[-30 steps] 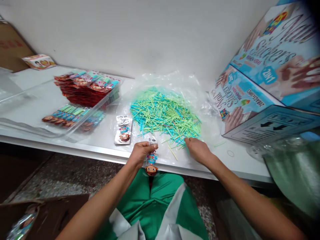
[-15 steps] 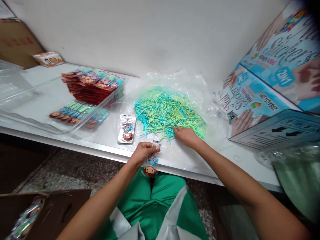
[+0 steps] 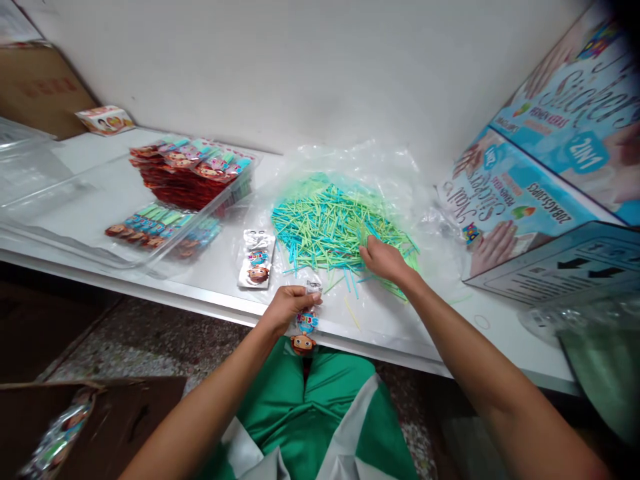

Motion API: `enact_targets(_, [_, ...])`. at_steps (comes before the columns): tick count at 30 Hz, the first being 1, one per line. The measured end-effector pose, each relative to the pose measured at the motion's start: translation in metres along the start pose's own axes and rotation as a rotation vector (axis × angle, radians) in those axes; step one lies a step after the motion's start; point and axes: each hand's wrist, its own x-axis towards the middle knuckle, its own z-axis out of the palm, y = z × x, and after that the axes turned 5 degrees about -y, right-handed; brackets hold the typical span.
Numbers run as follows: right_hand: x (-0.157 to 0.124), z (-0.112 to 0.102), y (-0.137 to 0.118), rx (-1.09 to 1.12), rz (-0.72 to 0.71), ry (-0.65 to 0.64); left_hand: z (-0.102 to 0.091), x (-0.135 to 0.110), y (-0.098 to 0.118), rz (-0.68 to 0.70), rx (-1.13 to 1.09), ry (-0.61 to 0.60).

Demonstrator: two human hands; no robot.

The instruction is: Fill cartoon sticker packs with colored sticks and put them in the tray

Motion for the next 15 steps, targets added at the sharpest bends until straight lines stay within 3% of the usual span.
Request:
enact_targets(7, [0.009,-0.004,-0.004,0.086,0.005,0.080,0.000,0.000,-0.001,0.018,-0.014,0.000])
enact_targets(15, [0.010,-0.005,0.012,0.252,0.000,0.095,-0.001,-0.001,0.000,0.010,-0.009,0.003])
